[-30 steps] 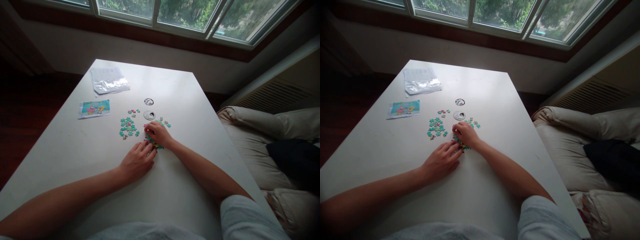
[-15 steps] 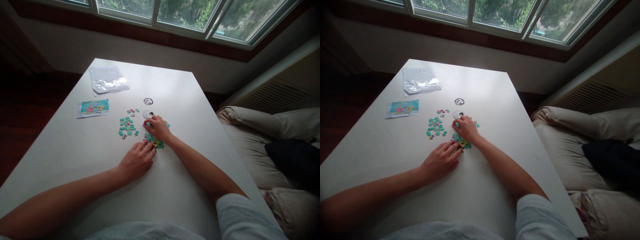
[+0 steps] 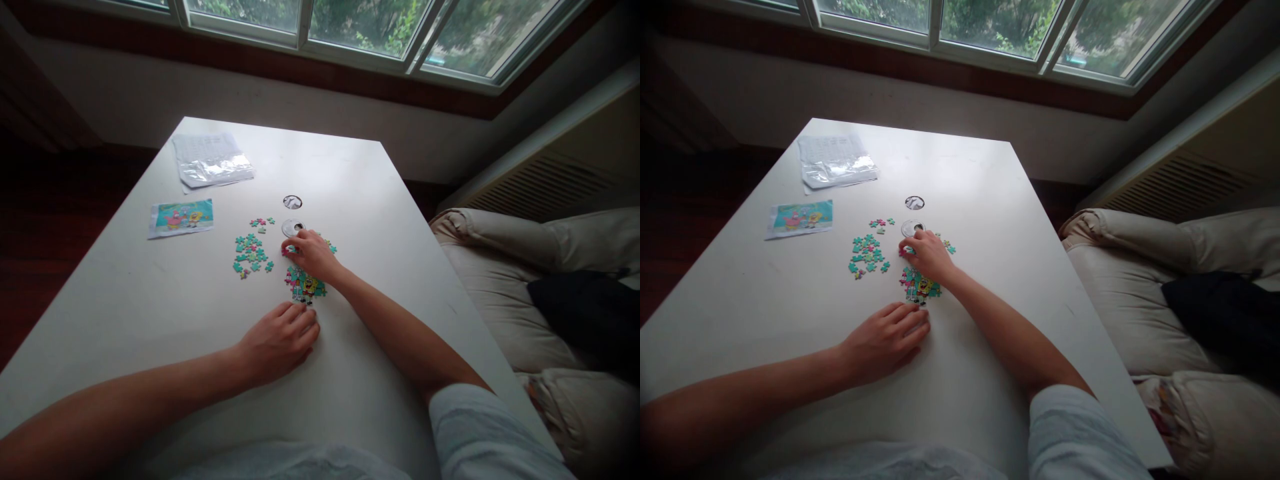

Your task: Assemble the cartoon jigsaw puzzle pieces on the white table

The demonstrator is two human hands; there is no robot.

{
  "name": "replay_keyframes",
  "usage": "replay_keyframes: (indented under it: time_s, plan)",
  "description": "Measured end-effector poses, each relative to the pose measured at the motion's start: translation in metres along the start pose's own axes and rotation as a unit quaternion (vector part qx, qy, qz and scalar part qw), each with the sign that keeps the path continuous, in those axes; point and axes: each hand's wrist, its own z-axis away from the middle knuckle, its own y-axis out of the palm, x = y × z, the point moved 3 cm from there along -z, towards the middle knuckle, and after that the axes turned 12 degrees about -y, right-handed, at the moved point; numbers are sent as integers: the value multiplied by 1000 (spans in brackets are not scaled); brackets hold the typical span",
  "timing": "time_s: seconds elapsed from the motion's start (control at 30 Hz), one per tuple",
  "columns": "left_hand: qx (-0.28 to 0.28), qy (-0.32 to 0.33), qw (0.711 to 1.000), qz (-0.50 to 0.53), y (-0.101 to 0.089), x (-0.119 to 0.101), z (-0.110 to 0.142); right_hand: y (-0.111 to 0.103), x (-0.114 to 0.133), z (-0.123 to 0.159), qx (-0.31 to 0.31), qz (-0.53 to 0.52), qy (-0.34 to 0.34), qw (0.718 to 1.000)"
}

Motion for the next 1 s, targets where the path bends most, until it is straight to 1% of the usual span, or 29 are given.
replay_keyframes:
  time_s: [0.2, 0.33, 0.4, 0.5, 0.6, 0.67, 0.8, 1.0]
  plan:
    - [-9, -6, 1000, -6, 1, 2, -1, -1, -1, -2, 12, -3, -1, 1000]
    - [-8, -7, 1000, -7, 1, 2, 0, -5, 5, -2, -9, -27, -13, 999]
    - [-10, -10, 1000, -7, 2, 3, 0, -8, 9, -2, -34, -67, -24, 997]
    - [-10, -17, 1000, -7, 3, 6, -1, -14, 11, -1, -55, -168, -22, 984]
    - [-14, -28, 999, -7, 3, 10, -2, -16, 11, 3, -29, -265, -12, 964]
    - [-16, -36, 999, -7, 2, 12, -2, -16, 10, 6, -10, -301, -2, 954]
    - [-15, -39, 999, -2, 1, 14, -2, -14, 10, 10, 1, -326, 5, 945]
    - [-23, -40, 999, 9, 2, 14, -3, -11, 16, 12, 17, -328, 7, 945]
